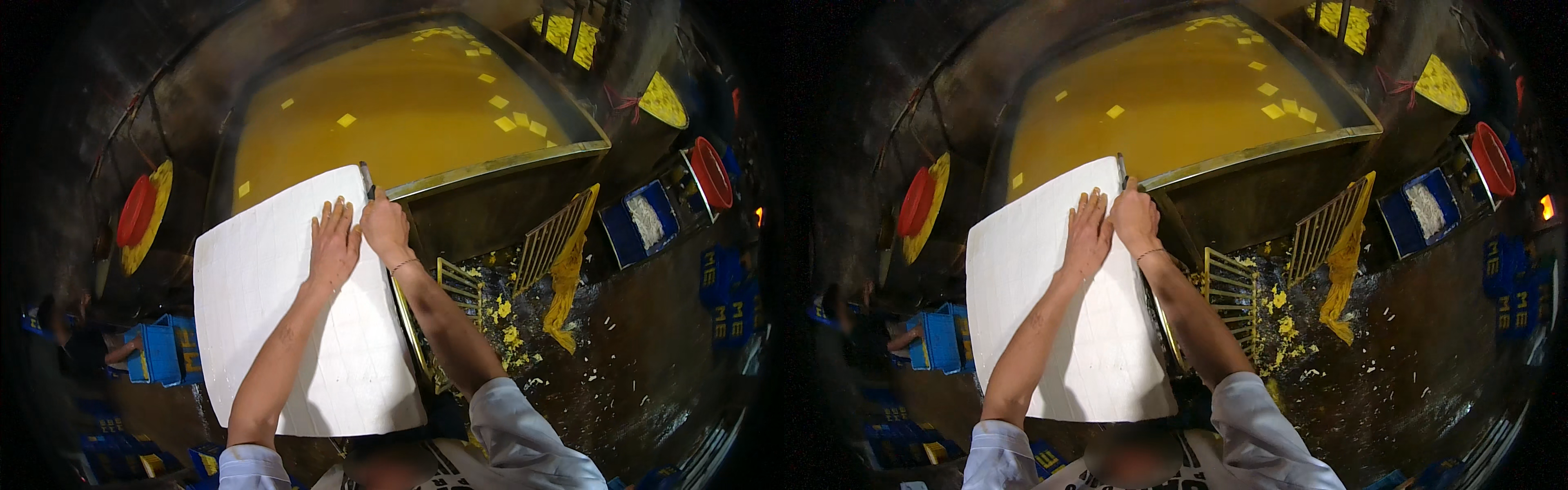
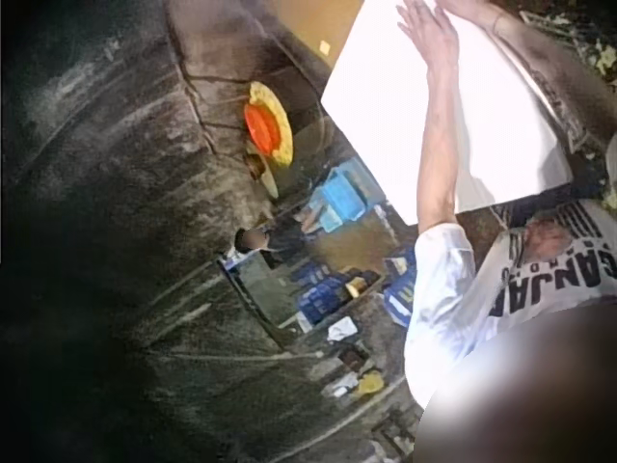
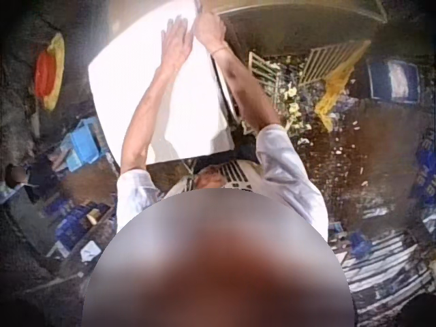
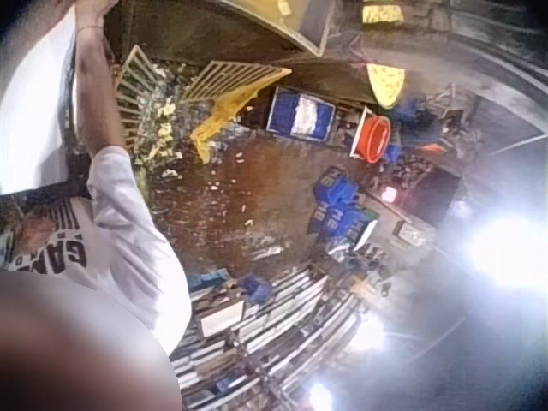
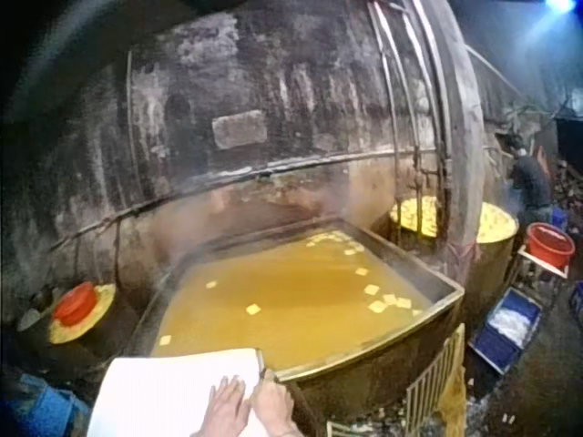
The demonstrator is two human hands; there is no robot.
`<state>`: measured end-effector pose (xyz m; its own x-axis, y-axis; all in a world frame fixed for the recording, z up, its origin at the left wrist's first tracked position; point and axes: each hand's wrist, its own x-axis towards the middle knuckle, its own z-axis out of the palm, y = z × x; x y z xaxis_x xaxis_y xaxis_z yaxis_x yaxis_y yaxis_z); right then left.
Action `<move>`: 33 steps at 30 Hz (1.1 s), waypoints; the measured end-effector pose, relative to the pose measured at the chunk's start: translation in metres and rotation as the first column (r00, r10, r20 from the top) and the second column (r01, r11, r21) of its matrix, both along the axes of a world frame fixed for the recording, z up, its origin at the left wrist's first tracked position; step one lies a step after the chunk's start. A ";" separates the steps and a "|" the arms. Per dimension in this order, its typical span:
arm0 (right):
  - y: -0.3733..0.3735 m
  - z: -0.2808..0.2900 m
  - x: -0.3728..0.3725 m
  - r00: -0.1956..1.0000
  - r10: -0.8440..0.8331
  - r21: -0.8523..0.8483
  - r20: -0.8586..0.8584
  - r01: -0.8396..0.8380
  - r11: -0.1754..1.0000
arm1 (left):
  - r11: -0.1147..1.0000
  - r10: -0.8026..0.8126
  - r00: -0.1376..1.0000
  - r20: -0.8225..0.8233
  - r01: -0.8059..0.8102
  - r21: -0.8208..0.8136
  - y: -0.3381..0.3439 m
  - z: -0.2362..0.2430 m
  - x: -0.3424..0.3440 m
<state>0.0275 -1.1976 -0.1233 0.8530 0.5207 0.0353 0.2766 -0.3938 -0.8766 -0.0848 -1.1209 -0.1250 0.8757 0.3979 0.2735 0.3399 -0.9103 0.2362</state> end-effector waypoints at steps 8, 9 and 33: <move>0.020 -0.001 0.004 0.999 0.003 -0.024 0.039 -0.002 1.000 | 0.994 -0.079 0.986 0.146 0.089 -0.058 0.068 0.016 0.086; 0.018 -0.002 0.007 0.998 -0.001 -0.017 0.059 0.002 1.000 | 0.990 -0.099 0.986 0.131 0.111 -0.084 0.067 0.024 0.099; -0.239 -0.014 -0.171 0.988 0.145 -0.074 -0.045 -0.148 0.986 | 0.715 -0.692 0.464 -0.554 0.547 -0.435 -0.073 0.037 0.030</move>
